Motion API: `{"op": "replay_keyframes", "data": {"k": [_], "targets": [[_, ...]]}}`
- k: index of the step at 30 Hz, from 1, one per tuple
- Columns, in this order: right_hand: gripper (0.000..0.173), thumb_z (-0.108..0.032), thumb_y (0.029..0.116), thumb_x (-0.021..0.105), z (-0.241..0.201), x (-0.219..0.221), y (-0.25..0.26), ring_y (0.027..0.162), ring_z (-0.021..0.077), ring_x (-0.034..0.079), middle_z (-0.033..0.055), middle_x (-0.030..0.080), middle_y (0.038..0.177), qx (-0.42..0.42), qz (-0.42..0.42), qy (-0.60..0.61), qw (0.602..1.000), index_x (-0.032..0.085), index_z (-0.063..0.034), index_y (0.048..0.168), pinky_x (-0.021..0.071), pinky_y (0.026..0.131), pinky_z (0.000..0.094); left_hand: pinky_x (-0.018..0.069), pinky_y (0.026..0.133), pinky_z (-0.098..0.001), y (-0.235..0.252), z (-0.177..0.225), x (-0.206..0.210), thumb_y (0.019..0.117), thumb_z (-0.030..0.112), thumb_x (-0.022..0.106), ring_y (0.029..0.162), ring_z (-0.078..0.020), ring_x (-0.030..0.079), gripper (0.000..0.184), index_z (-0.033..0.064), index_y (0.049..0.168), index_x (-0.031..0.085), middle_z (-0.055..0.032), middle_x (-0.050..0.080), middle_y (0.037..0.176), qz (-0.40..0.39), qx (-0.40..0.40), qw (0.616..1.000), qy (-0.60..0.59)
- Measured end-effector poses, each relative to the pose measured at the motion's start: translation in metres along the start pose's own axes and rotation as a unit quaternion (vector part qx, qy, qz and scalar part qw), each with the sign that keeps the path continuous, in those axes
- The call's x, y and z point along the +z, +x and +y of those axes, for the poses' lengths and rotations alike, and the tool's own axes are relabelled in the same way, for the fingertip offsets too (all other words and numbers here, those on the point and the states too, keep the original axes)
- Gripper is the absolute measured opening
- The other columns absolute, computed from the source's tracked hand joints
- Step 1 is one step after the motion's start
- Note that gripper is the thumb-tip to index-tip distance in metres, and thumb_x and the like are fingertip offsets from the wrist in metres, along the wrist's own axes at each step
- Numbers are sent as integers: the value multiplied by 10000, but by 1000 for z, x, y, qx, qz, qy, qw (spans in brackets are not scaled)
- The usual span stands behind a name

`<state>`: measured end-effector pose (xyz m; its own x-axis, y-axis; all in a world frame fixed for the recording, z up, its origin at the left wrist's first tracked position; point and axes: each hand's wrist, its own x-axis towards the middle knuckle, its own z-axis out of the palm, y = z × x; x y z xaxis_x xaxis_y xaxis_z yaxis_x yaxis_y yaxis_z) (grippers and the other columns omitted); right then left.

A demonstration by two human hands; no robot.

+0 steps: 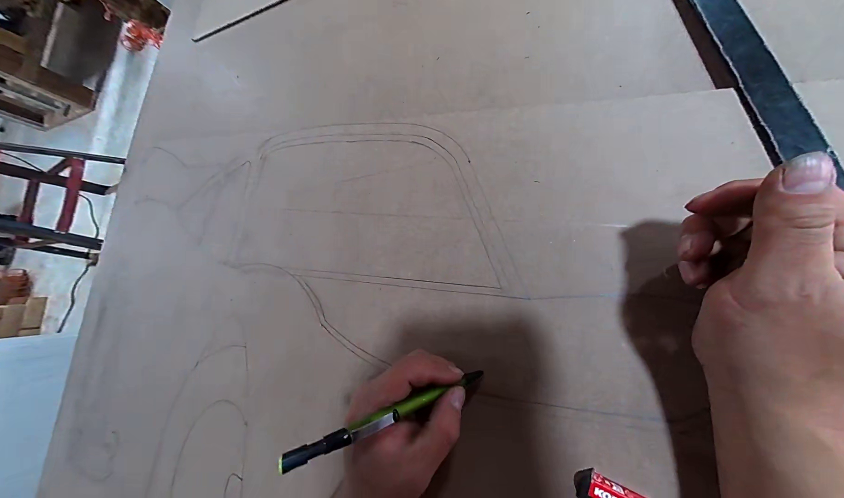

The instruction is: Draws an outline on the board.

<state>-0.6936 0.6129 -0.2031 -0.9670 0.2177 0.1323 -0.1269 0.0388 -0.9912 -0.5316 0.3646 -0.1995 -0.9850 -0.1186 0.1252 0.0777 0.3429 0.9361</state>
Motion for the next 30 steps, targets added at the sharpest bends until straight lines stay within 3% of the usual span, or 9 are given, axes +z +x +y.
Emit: {"op": "replay_keyframes", "data": {"k": [3,9,23,30], "targets": [[386,-322,1127,377,-1,0,0,579,43,580,-87,608,712,0,2,0,1000,671,-136,962,510,521,198,581,586,-192,2,-2,-3,949,181,717,707,-66,681,107,116,1033,729,-7,734,928,17,-6,1000,-3],[390,-327,1129,373,0,0,0,590,53,588,-78,617,731,1,-4,1,1000,671,-133,970,513,519,202,595,678,-176,1,-4,-5,934,170,730,823,-61,706,121,111,1040,728,5,738,940,-12,14,1000,13],[407,-362,1125,372,2,0,0,568,48,568,-76,598,712,8,1,-8,1000,668,-138,959,483,491,192,589,680,-170,0,-6,-4,924,141,726,815,-56,702,100,97,1014,725,5,742,933,-8,26,999,34],[393,-359,1125,370,4,-1,0,570,45,571,-79,606,725,11,1,-3,1000,661,-142,975,496,503,191,576,530,-213,0,-3,-6,925,158,725,623,-91,676,72,109,977,730,-18,743,849,94,-23,994,43]]}}
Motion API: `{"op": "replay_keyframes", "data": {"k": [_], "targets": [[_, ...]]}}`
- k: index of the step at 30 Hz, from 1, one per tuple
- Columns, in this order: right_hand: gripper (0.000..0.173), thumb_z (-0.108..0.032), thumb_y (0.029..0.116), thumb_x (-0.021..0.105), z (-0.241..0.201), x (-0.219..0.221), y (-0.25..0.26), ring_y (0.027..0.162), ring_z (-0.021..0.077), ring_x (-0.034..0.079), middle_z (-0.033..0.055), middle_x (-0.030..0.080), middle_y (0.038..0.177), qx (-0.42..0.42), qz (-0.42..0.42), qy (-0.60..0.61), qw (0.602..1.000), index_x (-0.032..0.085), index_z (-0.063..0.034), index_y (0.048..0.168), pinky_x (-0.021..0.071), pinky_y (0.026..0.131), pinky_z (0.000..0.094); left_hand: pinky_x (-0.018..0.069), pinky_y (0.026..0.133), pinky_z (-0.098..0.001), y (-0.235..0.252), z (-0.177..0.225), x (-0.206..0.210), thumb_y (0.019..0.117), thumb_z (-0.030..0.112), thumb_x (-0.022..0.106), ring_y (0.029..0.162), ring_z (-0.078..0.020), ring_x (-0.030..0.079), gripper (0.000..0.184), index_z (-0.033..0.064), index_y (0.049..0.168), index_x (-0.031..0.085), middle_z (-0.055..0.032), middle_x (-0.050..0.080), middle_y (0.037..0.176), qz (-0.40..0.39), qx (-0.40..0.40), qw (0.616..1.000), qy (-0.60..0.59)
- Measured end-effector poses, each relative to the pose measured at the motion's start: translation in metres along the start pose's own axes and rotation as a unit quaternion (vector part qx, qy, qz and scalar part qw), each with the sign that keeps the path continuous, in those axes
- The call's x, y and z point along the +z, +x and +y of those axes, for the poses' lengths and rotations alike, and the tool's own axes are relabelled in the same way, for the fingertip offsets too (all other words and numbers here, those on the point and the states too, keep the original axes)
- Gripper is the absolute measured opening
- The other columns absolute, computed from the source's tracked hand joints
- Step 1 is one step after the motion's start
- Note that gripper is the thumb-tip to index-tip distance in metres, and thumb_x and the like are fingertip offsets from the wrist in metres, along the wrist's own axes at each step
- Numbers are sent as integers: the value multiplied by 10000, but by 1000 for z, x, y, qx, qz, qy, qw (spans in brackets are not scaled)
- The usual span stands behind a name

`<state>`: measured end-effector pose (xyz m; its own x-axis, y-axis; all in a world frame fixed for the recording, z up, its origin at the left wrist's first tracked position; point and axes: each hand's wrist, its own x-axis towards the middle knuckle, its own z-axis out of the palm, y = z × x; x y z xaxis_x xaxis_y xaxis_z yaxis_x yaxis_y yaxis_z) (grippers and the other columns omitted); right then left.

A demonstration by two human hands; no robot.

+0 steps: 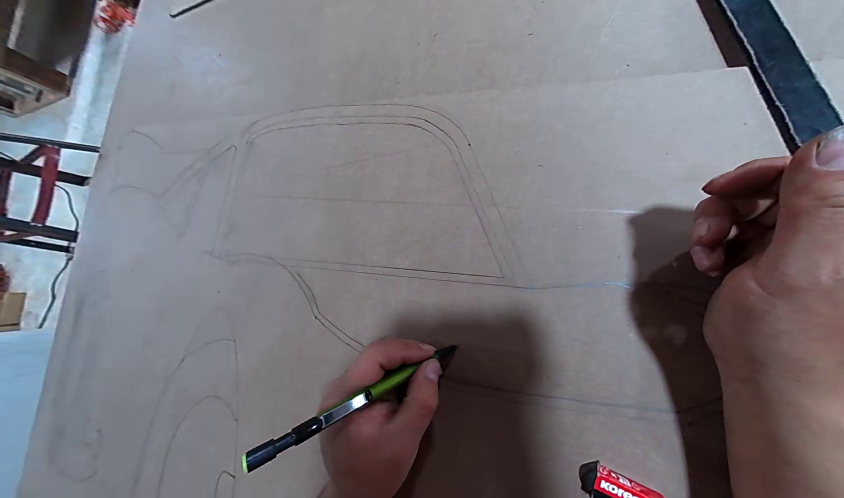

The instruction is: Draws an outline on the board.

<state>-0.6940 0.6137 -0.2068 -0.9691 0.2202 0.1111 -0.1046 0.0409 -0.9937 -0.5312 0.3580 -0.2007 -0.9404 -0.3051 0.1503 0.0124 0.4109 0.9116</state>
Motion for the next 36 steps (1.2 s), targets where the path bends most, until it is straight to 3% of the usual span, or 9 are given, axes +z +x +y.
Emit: {"op": "replay_keyframes", "data": {"k": [3,6,9,14,20,25,27,36], "targets": [[390,-360,1125,371,0,0,0,574,44,574,-81,606,727,3,-1,-2,1000,659,-144,975,500,511,193,586,546,-209,0,-1,0,927,164,733,644,-86,682,80,113,989,735,-14,742,861,-12,11,1000,-7],[389,-360,1125,370,0,-1,0,580,41,574,-84,604,727,1,-3,-9,1000,659,-142,982,499,517,190,604,648,-198,-1,-2,-1,940,158,727,767,-71,703,103,108,1030,730,1,740,924,-76,49,996,-11],[392,-353,1127,365,0,0,-1,578,45,575,-82,608,728,-1,-2,-9,1000,662,-142,981,498,516,191,602,680,-202,-2,-5,1,932,150,733,818,-80,704,111,101,1032,727,-5,739,942,-118,76,990,-16],[389,-354,1126,367,-1,0,-1,577,42,574,-81,606,729,3,-1,-7,1000,660,-143,981,495,514,187,596,664,-182,-1,-4,2,939,139,720,797,-65,701,98,90,1024,728,-4,741,939,-110,62,992,-12],[391,-353,1129,370,2,-1,0,580,46,584,-75,615,730,4,-4,-8,1000,663,-143,978,502,509,191,591,548,-222,9,1,5,949,193,734,647,-97,684,95,137,1026,737,-3,746,880,-49,11,999,-5],[390,-356,1128,366,1,-1,-1,579,44,576,-79,607,728,6,-3,-11,1000,658,-141,984,497,514,189,605,673,-207,9,-5,-6,943,162,731,800,-78,705,107,108,1035,740,1,739,935,-150,49,987,-31],[389,-361,1127,373,1,-2,0,575,45,575,-78,607,726,8,-2,-10,1000,661,-141,984,495,509,188,593,677,-198,8,-6,-6,942,161,728,806,-70,696,102,110,1030,736,6,735,928,-173,58,983,-27],[394,-360,1128,374,2,-2,1,567,52,571,-72,599,712,0,-10,-8,1000,663,-136,982,496,508,199,586,514,-244,19,0,4,929,196,742,602,-121,672,120,148,1040,742,-15,735,824,-32,-5,999,14]]}}
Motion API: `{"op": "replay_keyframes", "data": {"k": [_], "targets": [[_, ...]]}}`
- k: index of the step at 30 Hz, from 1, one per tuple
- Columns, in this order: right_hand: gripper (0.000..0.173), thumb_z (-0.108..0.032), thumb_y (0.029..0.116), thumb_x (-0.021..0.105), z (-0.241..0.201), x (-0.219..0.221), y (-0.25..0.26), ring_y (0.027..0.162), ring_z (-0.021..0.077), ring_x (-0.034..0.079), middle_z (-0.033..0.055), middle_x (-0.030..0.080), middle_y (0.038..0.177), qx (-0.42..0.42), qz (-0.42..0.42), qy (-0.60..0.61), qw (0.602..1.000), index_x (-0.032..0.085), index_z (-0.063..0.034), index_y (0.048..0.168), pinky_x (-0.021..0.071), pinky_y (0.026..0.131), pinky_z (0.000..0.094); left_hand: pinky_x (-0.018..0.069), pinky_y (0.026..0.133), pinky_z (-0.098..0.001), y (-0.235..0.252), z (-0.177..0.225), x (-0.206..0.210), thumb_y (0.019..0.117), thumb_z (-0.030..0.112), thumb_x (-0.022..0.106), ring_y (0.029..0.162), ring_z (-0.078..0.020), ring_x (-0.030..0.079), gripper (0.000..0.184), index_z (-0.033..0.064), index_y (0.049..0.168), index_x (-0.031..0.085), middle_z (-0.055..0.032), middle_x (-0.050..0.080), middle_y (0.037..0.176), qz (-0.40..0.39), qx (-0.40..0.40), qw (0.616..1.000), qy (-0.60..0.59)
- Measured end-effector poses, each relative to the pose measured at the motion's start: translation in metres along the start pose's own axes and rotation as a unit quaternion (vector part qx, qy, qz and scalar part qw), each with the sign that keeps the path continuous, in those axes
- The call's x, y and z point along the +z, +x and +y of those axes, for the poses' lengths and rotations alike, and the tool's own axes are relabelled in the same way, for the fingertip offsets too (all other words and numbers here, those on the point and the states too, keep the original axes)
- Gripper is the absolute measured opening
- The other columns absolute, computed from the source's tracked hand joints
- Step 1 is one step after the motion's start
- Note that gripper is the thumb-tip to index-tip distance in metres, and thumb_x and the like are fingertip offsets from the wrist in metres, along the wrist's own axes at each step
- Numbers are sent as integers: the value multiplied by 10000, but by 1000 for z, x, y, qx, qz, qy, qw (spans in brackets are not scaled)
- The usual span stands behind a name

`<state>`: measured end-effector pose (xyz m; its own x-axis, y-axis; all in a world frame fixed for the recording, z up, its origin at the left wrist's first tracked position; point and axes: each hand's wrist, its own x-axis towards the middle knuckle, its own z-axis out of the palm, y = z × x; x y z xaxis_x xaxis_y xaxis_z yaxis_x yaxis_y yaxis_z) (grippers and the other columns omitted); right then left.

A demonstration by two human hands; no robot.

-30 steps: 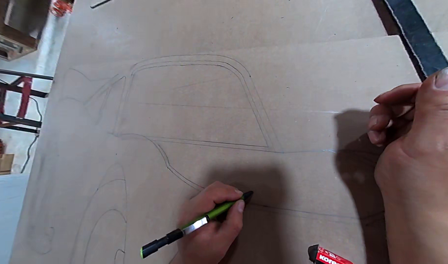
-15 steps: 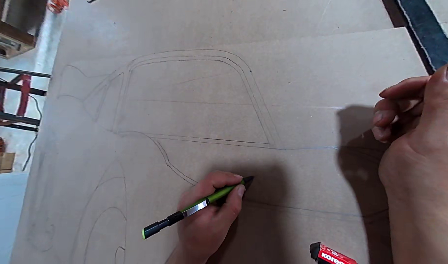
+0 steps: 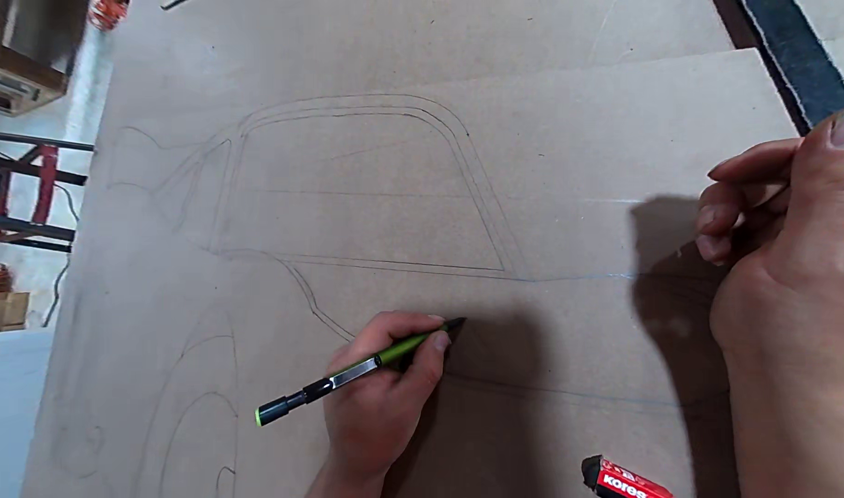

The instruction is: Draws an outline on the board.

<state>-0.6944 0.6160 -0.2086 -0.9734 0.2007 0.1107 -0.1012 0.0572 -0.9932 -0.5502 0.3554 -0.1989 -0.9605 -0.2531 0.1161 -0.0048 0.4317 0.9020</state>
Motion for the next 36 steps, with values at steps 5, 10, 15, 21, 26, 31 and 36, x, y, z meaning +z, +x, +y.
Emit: {"op": "replay_keyframes", "data": {"k": [5,10,15,21,26,31,36], "targets": [[391,-354,1128,375,0,0,-1,566,54,573,-69,604,714,4,4,2,1000,667,-134,991,494,505,197,587,513,-245,0,0,0,927,191,744,596,-129,672,120,138,1034,741,-25,732,815,15,-5,1000,-3],[391,-358,1128,374,1,0,-1,572,52,579,-72,609,718,1,4,-2,1000,666,-140,984,498,505,199,579,520,-245,-2,0,2,927,168,739,600,-135,665,119,122,1037,737,-43,729,818,31,-11,999,-13],[378,-355,1126,383,3,-1,0,572,44,579,-79,613,729,7,5,-1,1000,666,-146,988,495,500,189,567,516,-218,-3,1,4,925,178,735,598,-96,656,107,149,1027,744,-1,729,815,25,7,1000,6],[371,-346,1127,380,4,0,0,567,38,569,-84,604,730,10,2,4,1000,662,-144,995,486,499,181,569,504,-234,-5,-3,-8,923,182,725,592,-123,667,101,127,1008,728,-27,730,805,74,-25,997,9],[365,-333,1128,383,7,-2,1,555,38,568,-81,607,720,0,-3,2,1000,664,-138,1000,486,489,183,567,508,-229,-7,-2,-7,917,168,726,594,-118,665,98,134,1009,732,-20,727,797,75,-23,997,17],[362,-332,1127,385,7,-2,1,557,41,571,-82,606,717,-4,-4,2,1000,658,-133,999,495,497,186,571,521,-233,-8,-3,-7,916,183,732,608,-118,668,106,140,1013,734,-15,731,815,69,-12,997,13],[362,-323,1130,375,7,-2,1,563,39,574,-82,611,725,-8,-9,8,1000,657,-133,1006,493,497,183,607,628,-215,-19,-3,-4,946,183,723,741,-80,700,96,112,1010,734,5,736,903,-37,44,998,-23]]}}
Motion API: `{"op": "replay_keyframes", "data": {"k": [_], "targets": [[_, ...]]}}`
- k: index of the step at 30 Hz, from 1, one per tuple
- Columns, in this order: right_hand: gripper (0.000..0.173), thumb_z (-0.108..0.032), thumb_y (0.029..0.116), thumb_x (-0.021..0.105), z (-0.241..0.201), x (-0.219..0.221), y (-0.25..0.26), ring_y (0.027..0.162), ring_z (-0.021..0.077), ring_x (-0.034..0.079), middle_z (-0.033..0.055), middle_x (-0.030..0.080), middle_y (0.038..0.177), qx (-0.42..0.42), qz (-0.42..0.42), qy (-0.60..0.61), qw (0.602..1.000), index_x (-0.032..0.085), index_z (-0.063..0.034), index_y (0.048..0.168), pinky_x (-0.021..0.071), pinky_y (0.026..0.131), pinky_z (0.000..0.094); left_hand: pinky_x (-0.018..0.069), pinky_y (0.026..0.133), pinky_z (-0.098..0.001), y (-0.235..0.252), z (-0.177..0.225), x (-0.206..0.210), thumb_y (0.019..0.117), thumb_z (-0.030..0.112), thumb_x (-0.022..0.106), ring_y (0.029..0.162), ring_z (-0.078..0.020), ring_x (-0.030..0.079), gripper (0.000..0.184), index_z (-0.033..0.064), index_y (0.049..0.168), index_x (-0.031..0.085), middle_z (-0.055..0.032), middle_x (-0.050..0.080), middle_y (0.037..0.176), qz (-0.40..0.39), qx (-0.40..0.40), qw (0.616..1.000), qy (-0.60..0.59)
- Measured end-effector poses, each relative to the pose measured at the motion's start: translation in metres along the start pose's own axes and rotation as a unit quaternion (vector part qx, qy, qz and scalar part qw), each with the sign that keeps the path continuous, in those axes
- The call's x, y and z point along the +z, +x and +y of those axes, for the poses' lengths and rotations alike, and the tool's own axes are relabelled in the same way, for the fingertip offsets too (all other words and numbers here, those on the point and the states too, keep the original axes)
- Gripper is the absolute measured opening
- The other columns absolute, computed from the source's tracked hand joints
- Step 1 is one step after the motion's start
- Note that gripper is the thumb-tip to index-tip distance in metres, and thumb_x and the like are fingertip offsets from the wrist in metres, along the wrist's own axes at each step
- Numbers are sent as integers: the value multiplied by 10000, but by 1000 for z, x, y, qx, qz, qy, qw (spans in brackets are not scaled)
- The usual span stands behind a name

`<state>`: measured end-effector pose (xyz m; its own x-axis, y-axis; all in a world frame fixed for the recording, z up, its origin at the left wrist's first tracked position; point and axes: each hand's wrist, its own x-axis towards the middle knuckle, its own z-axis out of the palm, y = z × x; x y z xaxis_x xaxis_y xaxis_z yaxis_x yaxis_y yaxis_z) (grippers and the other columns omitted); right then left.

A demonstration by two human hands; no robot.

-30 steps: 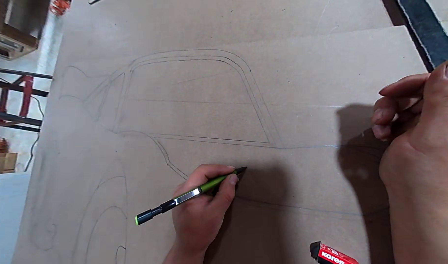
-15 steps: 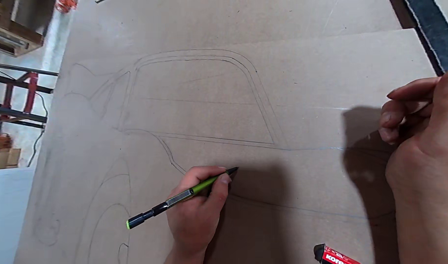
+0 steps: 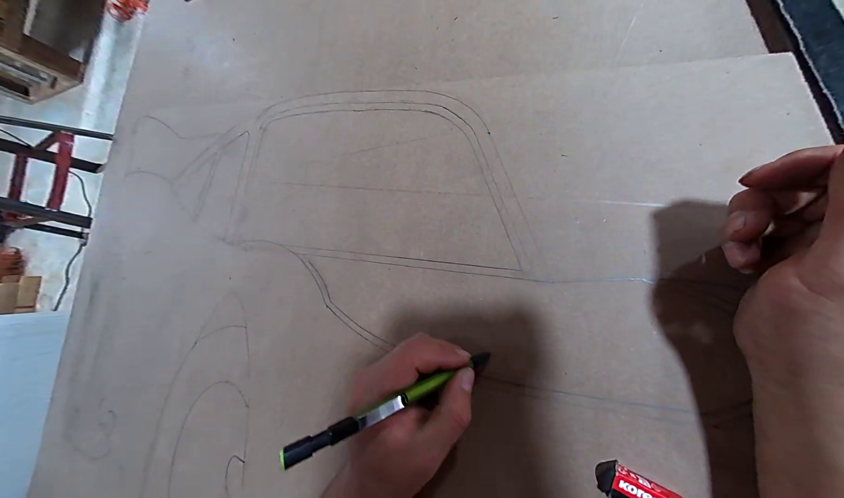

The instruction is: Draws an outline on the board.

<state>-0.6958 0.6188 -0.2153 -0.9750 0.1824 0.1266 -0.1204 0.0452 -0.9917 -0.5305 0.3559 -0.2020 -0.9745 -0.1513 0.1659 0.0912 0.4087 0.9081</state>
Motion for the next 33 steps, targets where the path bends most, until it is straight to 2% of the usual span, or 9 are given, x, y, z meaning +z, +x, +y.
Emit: {"op": "replay_keyframes", "data": {"k": [10,15,17,20,29,33], "targets": [[354,-323,1127,388,3,-2,1,552,40,569,-80,617,725,1,1,-10,1000,665,-131,1018,483,486,183,568,604,-165,-5,0,4,932,150,725,747,-49,679,92,95,1005,726,5,735,908,-33,24,999,19],[363,-324,1127,386,5,-3,1,561,49,580,-71,628,735,1,2,-9,1000,670,-126,1017,499,497,196,602,590,-203,1,-1,-7,939,193,724,692,-68,695,74,140,990,731,27,741,873,49,-17,998,44],[365,-321,1128,382,6,-4,1,568,55,586,-67,635,746,2,1,-5,1000,669,-122,1022,507,502,204,576,529,-211,5,-3,-11,923,204,730,624,-80,675,79,152,982,730,20,738,830,91,-40,993,58],[361,-326,1127,383,6,-3,1,573,46,586,-75,632,749,3,5,-9,1000,667,-130,1019,506,503,197,558,495,-215,7,-3,-12,912,190,727,588,-92,659,81,134,971,726,3,732,804,111,-49,991,60],[364,-321,1128,376,6,-5,1,577,50,588,-74,637,754,0,-3,-8,1000,665,-125,1024,509,509,201,571,513,-218,7,-3,-7,912,171,731,607,-97,673,85,120,979,727,-4,735,801,118,-45,991,53],[359,-310,1126,380,7,-4,0,585,55,595,-66,647,768,-7,-4,-2,1000,671,-122,1030,514,518,207,585,552,-215,7,0,0,921,160,734,640,-86,675,93,138,1011,729,9,731,835,92,-38,995,30]]}}
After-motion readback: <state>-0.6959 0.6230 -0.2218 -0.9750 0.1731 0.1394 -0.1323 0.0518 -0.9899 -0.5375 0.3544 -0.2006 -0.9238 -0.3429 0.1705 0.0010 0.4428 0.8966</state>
